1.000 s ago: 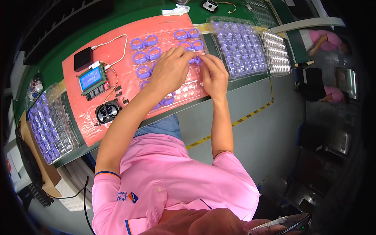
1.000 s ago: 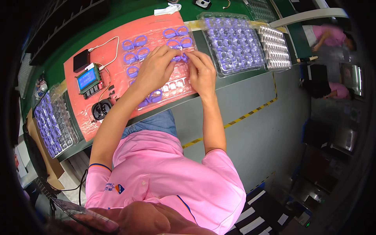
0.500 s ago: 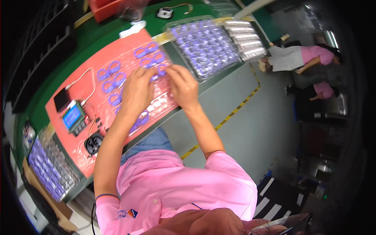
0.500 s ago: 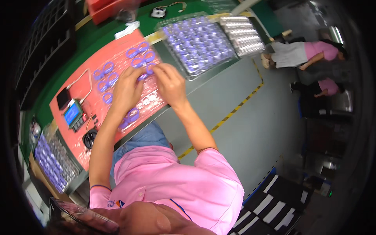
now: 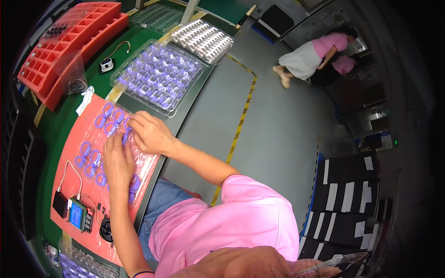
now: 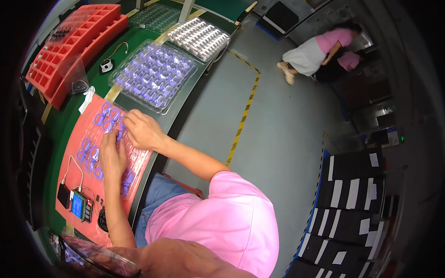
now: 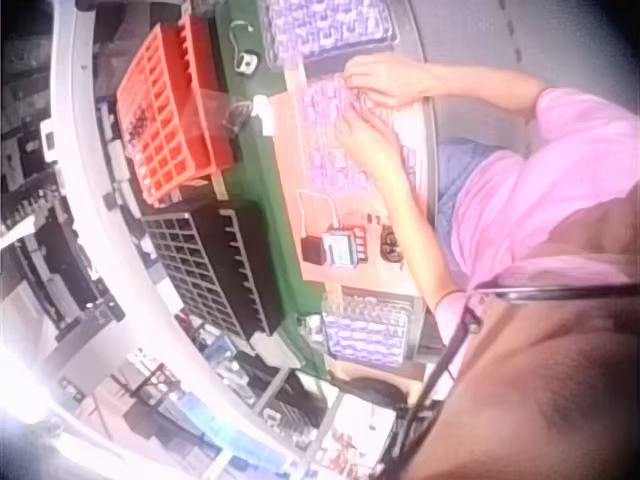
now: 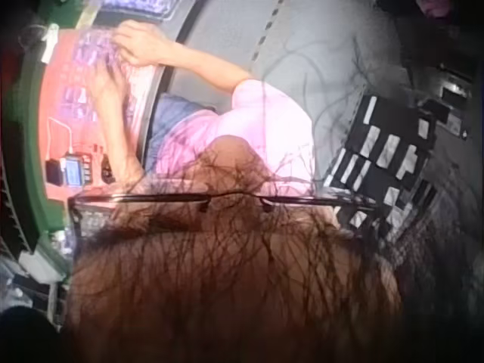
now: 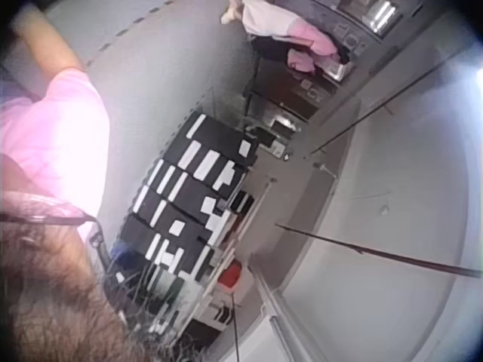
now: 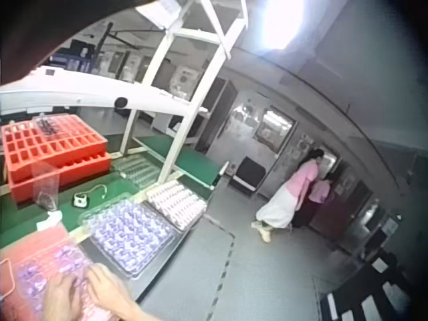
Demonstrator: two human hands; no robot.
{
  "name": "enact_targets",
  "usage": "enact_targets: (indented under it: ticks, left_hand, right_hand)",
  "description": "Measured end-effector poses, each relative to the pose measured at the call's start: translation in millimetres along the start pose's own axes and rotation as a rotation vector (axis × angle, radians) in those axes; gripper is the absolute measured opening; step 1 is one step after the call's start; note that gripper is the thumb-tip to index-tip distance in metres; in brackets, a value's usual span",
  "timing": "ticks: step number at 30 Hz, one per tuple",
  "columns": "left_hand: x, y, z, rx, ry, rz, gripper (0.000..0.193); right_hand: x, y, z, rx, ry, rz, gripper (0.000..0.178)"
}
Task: Testing and sorting electronic components using a testing jig on a factory production floor.
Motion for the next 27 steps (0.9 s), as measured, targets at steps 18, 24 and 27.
enact_targets:
  ticks: [18, 24, 27]
  left_hand:
    - [8, 7, 19, 0.237, 0.242, -0.1, 0.026]
    - [-3, 2, 9, 0.128, 0.164, -0.107, 0.023]
    - [-6, -4, 2, 0.069, 0.129, -0.075, 0.024]
  right_hand:
    - [-11, -5, -11, -0.007, -0.059, 0.083, 0.02]
    - [-11, 0, -12, -0.019, -0.072, 0.087, 0.022]
    - [-11, 2, -14, -0.03, -0.096, 0.077, 0.022]
Point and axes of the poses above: each hand's wrist, its own x-axis away from the middle knuckle, its own y-axis out of the back of the hand, z = x × y, the point moved 8 cm from there along -x, towards the middle knuckle, and after that the axes turned 15 degrees about -x, right-handed, at the moved point
